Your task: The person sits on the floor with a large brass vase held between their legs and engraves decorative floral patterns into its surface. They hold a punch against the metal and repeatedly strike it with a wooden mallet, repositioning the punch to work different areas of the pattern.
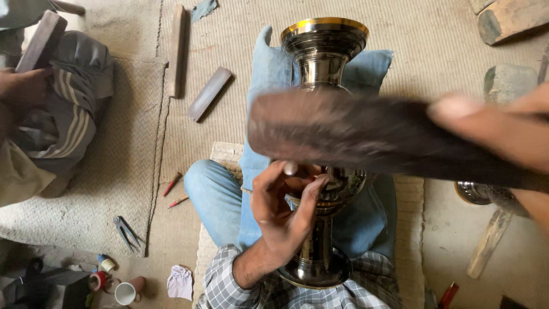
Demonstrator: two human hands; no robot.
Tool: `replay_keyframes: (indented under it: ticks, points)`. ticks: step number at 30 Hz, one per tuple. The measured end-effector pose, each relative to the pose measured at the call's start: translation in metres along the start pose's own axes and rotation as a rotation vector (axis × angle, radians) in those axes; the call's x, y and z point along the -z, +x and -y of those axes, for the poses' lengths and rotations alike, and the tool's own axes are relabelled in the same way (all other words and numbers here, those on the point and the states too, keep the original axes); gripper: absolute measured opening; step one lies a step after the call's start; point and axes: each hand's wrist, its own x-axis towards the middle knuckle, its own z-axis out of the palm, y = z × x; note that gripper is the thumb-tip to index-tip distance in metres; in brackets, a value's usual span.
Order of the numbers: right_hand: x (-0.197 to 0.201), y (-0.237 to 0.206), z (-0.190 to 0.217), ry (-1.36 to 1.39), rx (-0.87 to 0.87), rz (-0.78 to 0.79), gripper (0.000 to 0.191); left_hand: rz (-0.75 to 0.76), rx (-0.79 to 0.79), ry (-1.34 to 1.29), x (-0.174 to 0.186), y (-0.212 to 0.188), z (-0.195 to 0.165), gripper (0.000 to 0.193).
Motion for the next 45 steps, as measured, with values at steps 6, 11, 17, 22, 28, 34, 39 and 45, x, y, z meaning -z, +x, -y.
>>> replay_keyframes:
  ticks: [6,11,17,22,28,34,39,45]
  points:
    - [-0.027,-0.022,-0.001,0.170,-0.082,-0.107,0.060,0.189,-0.118,0.170,0.009,0.018,0.003,0.034]
    - [-0.067,-0.063,0.008,0.376,-0.363,-0.186,0.056,0.592,-0.258,0.277,0.020,0.054,0.011,0.050]
    - [-0.120,-0.107,0.025,0.560,-0.768,-0.141,0.052,1.045,-0.204,0.132,0.012,0.094,0.014,0.059]
    - [-0.168,-0.136,0.034,0.573,-0.786,-0.333,0.041,1.121,-0.224,0.024,0.007,0.104,0.012,0.061]
    - [-0.184,-0.141,0.061,0.741,-0.963,-0.524,0.013,1.181,-0.208,0.062,0.009,0.103,0.009,0.061]
    - [-0.157,-0.118,0.051,0.607,-0.905,-0.250,0.032,1.136,-0.247,0.109,0.009,0.097,0.005,0.063]
    - [-0.169,-0.121,0.035,0.464,-0.944,-0.028,0.030,1.006,-0.315,0.189,0.014,0.090,-0.007,0.055]
    - [-0.199,-0.150,0.012,0.445,-0.774,-0.092,0.033,0.912,-0.261,0.286,0.020,0.076,-0.011,0.048]
